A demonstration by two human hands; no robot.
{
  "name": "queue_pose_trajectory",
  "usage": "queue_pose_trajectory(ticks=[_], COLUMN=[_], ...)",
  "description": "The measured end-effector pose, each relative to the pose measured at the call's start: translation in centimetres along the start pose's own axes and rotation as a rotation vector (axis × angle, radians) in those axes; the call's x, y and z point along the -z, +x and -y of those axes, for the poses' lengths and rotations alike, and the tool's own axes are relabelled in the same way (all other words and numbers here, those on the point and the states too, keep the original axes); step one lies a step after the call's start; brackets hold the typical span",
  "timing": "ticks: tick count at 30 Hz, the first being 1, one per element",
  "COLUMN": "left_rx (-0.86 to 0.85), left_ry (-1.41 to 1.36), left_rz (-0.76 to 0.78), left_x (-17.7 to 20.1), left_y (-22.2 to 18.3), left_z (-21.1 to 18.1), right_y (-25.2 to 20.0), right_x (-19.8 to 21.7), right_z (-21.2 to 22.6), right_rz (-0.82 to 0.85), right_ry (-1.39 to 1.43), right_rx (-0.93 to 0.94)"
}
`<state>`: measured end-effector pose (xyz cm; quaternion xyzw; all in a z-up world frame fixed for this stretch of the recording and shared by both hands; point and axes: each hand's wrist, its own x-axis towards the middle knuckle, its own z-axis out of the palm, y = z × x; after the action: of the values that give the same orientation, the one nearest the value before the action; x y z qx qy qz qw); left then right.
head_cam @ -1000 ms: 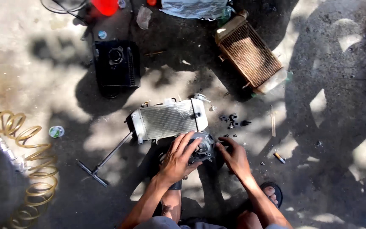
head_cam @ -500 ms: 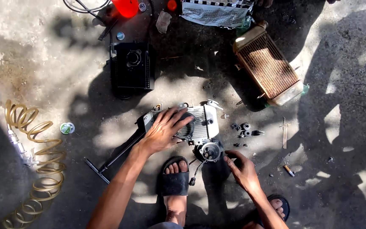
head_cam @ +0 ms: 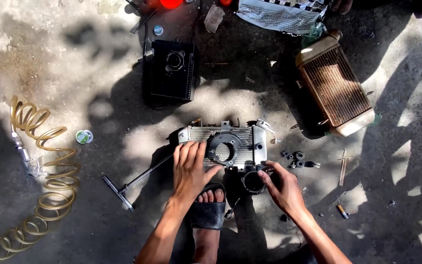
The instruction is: Disassembling and inspecting various motorcycle engine components and gaskets on the ground.
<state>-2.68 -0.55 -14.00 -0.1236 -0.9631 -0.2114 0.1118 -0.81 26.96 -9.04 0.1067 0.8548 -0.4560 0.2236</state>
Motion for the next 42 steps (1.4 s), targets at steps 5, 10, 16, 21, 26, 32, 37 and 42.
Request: queue_pose_trajectory(ticks=[5,10,16,21,26,32,37,42], left_rx=[0.067,0.088,-0.053,-0.106,-0.154,-0.224,-0.193,-0.221], left_ry=[0.018,0.013,-0.021,0.046,0.068,-0.117,-0.468,-0.479], left_rz=[-0.020,0.001,-0.025,-0.082,-0.094,-0.020,0.161,0.502], left_x=[-2.1,-2.9,-2.2,-2.0,0.0,1.8,0.3,-0.1], left_y=[2.1,3.9,6.3,6.1,5.3,1.6,-2.1,-4.0], left_z=[-1.1,-1.1,-0.9,-1.3,-3.8,-9.0,-14.0,-15.8], right_y=[2.8,2.6,-0.1,-4.3,-11.6,-16.5,-14.0,-11.5], right_x=[-1.0,-4.1,-3.5,1.3,1.7,-1.4,1.2,3.7], right_z=[3.8,3.8,0.8,-4.5,-10.3,-17.5,-16.2,-14.6], right_rz=[0.093,0.184,0.173,0.308,0.251,0.088,-0.178,0.115], right_ry=[0.006,0.137,0.364,0.353,0.352,0.480,0.033,-0.198], right_rx=[0.031,-0.039,-0.028,-0.111,-0.037,-0.192,-0.203,-0.043])
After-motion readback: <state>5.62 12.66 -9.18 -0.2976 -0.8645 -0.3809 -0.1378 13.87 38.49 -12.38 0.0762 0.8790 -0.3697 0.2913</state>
